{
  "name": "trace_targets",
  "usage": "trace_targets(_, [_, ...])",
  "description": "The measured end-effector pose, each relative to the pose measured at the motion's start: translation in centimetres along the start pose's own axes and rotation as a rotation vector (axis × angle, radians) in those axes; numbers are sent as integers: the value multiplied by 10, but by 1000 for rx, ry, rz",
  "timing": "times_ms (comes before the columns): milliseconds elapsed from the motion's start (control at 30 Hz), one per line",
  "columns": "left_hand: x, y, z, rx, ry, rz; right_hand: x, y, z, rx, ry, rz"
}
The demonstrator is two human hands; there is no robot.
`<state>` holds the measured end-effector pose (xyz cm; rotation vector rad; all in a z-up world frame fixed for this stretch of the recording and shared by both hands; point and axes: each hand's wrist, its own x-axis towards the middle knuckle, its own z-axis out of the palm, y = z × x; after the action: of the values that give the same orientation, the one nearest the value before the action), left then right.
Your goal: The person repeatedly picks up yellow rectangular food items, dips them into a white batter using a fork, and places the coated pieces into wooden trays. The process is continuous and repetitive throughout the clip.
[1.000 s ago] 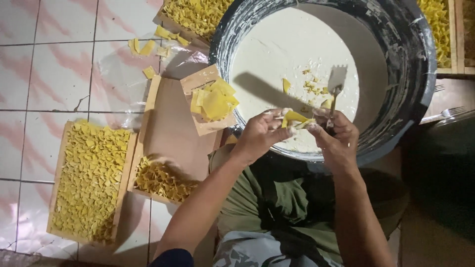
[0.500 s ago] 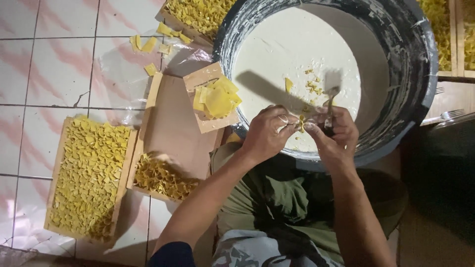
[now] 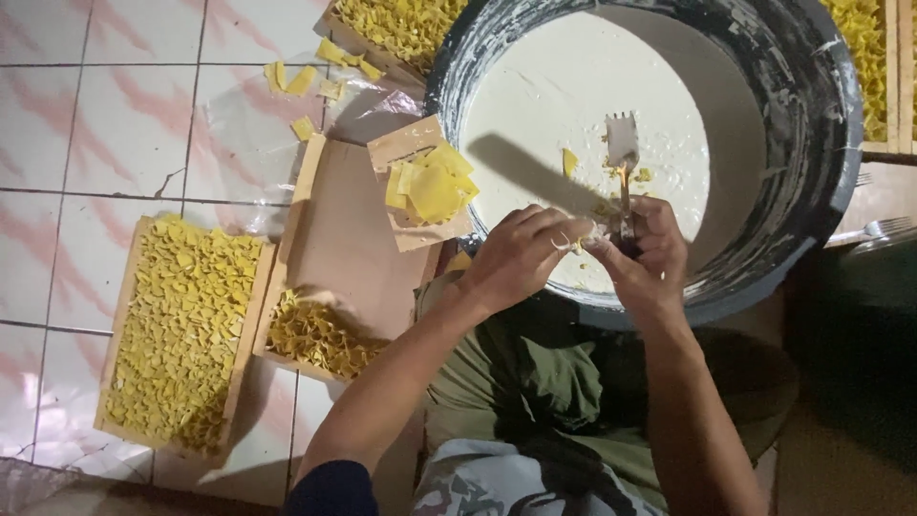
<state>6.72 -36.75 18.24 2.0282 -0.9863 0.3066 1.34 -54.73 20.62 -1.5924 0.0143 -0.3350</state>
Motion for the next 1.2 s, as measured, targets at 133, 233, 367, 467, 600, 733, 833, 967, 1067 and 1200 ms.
trace_targets(133, [-3,-7,-8,61,-86,141,-2,2,-1,62,6,70])
trace_targets(233, [-4,-10,-11,79,-135,167,-3,3,2,109,18,91])
trace_targets(367, [-6,-4,-33,37,-214,98,-3,8,7,166,26,127])
trace_targets(467, [-8,-6,-35,70,-240,91,-4,17,14,191,39,129])
trace_targets(600, [-31,-29,-14,152,-234,110,-9,7,29,248,-31,241])
trace_targets(733, [-43,-30,-35,219,-218,143,-14,10,42,-32,-40,250])
trace_targets(833, [-49,-2,-116,68,-303,-242,-23,16,35,-344,4,387])
trace_targets(967, [-109,-51,-192,92,-145,-996,-36,83,-3,-526,33,537])
trace_targets(1067, [-224,-139,-213,429,169,-788,-42,92,-12,-631,70,642])
trace_targets(1200, [-289,-170,-196,499,77,-1005,-40,68,3,-655,82,760])
